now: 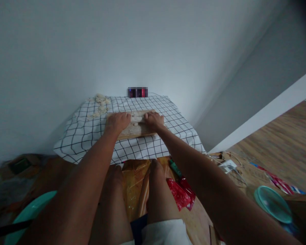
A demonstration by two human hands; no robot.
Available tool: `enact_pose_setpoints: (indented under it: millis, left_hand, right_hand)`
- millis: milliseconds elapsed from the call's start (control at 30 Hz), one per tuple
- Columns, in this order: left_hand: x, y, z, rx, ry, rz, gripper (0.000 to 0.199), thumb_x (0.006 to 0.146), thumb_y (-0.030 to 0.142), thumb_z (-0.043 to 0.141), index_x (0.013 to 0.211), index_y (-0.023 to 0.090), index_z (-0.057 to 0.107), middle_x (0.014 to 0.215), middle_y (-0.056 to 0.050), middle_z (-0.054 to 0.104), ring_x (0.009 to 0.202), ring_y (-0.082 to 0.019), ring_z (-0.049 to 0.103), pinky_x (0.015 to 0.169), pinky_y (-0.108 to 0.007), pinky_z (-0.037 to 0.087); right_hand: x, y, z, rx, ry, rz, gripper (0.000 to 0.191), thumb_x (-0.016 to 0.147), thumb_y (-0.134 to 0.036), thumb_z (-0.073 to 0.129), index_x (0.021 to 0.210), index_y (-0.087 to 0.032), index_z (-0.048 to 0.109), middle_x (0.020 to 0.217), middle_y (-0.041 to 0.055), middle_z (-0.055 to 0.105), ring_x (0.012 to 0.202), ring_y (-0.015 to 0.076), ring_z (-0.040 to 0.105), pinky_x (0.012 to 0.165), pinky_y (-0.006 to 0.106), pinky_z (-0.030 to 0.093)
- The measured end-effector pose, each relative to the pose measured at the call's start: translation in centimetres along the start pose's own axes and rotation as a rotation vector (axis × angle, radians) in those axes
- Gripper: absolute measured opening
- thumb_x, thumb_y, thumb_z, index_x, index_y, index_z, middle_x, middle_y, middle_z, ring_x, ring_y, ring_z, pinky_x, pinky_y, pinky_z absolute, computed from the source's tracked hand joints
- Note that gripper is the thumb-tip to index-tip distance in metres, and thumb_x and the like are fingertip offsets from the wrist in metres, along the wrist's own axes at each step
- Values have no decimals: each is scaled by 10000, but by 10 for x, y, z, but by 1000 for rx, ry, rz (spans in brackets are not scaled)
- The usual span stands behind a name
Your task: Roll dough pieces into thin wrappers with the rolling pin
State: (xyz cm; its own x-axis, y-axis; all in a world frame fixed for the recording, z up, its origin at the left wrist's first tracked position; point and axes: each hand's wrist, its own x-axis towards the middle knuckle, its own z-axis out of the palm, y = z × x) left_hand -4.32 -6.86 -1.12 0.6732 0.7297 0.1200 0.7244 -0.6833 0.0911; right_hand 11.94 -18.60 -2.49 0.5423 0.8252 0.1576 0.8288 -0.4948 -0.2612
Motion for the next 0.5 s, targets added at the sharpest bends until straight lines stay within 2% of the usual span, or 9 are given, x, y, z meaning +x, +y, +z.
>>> enact_pose_setpoints:
  millis: [133, 267, 400, 500]
  left_hand:
    - [-29, 5, -3, 17, 54, -46, 545, 1114, 373, 274, 1279, 115, 725, 1334, -226, 755, 1258, -341, 703, 1075, -463, 522]
    - [-52, 3, 2, 9, 119, 25, 544, 1118, 400, 282, 1337, 93, 674, 1403, -242, 713, 1377, -346, 623, 1186, -454, 435]
    - [-54, -2, 7, 9, 127, 47, 559, 1121, 420, 277, 1419, 110, 633, 1567, -211, 630, 1527, -363, 492, 1281, -485, 316]
    - [-44, -3, 6, 4, 95, 55, 539, 1119, 398, 291, 1369, 113, 675, 1527, -214, 664, 1510, -358, 515, 1291, -516, 304]
  right_hand:
    - [-20, 0, -5, -28, -3, -19, 499, 1160, -378, 298, 1251, -247, 772, 1404, 110, 737, 1333, 301, 629, 1087, 455, 518]
    - [-40, 1, -10, -51, 11, -65, 499, 1171, -388, 301, 1230, -260, 779, 1406, 95, 732, 1381, 265, 594, 1128, 382, 473]
    - [-43, 2, -9, -82, 18, -99, 495, 1172, -383, 306, 1248, -231, 771, 1435, 104, 710, 1410, 262, 563, 1160, 393, 447]
    - [-35, 2, -7, -80, 6, -88, 495, 1170, -394, 303, 1260, -243, 766, 1438, 101, 715, 1393, 273, 585, 1134, 410, 469]
